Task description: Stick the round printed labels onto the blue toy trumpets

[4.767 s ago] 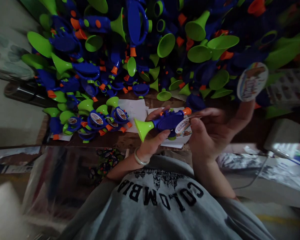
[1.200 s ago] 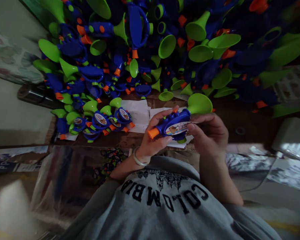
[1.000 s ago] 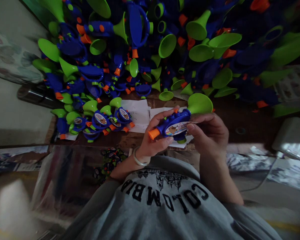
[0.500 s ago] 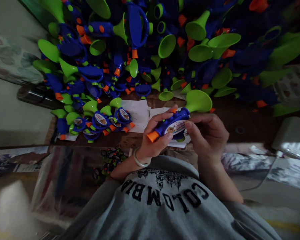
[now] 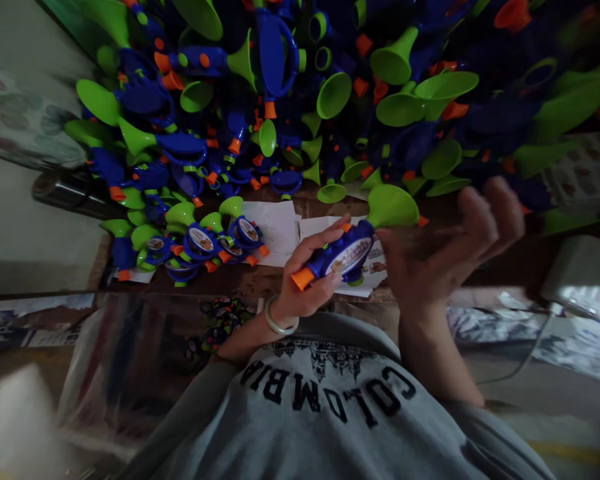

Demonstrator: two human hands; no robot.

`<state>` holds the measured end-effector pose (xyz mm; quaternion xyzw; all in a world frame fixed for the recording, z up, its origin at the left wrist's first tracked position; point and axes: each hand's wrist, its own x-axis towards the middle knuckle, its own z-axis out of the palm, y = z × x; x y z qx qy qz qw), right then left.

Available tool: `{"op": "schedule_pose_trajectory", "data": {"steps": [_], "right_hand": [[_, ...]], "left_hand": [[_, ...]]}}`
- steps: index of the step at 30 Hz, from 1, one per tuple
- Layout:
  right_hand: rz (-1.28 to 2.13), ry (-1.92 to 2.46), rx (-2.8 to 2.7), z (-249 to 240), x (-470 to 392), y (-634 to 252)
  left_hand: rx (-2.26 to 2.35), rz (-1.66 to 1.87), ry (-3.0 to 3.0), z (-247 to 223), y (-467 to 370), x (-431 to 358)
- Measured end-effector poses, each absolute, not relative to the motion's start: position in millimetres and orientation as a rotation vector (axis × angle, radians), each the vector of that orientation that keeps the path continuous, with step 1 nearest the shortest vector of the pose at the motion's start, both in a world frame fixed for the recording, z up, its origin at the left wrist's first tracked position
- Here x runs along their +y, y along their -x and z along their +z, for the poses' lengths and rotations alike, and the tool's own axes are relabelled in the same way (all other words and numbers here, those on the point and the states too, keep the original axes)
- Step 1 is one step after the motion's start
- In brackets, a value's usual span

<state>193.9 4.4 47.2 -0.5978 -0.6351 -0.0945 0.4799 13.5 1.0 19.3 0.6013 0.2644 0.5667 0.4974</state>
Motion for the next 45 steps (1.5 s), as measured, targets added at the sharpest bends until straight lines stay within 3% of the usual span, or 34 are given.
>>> {"op": "schedule_pose_trajectory", "data": {"steps": [3,6,8,11,14,18,23,26,32,37,41,45], "right_hand": [[-0.229,1.562,-1.549,35.6,12.3,-212.2],[0.039,1.685,-1.737,15.5,20.8,-229.6],[0.270,1.839,-1.919,3.6,25.5,-234.6],[0.475,1.964,-2.065,-6.0,30.0,-229.4],[0.564,1.963,-2.113,-8.7,32.5,-216.7],[0.660,1.995,-2.205,-14.4,34.2,-206.3],[0.665,1.993,-2.231,-20.0,34.1,-204.3],[0.636,2.027,-2.224,-16.2,30.3,-202.1],[0.454,2.111,-2.168,-15.5,12.8,-195.2],[0.519,1.952,-1.951,-37.9,11.0,-198.8],[0.769,1.536,-1.544,-52.1,18.8,-202.0],[0.735,1.294,-1.334,-48.5,21.1,-195.9]], "left_hand": [[0.873,1.538,-1.654,15.5,20.3,7.9],[1.518,1.692,-2.024,11.9,80.1,18.6],[1.919,1.451,-2.178,8.2,120.7,24.0],[2.132,0.940,-2.249,0.9,159.6,25.8],[2.126,0.616,-2.252,-5.1,168.1,22.6],[2.100,0.530,-2.283,-7.8,159.5,21.1],[2.065,0.859,-2.270,-7.0,130.2,23.7],[1.822,1.004,-2.254,-12.2,94.5,19.6],[1.701,0.500,-2.328,-39.4,33.4,11.2],[1.647,0.382,-2.355,-48.7,23.1,12.8],[1.636,0.359,-2.373,-41.7,23.5,12.0],[1.544,0.774,-2.413,-20.5,20.4,21.8]]}}
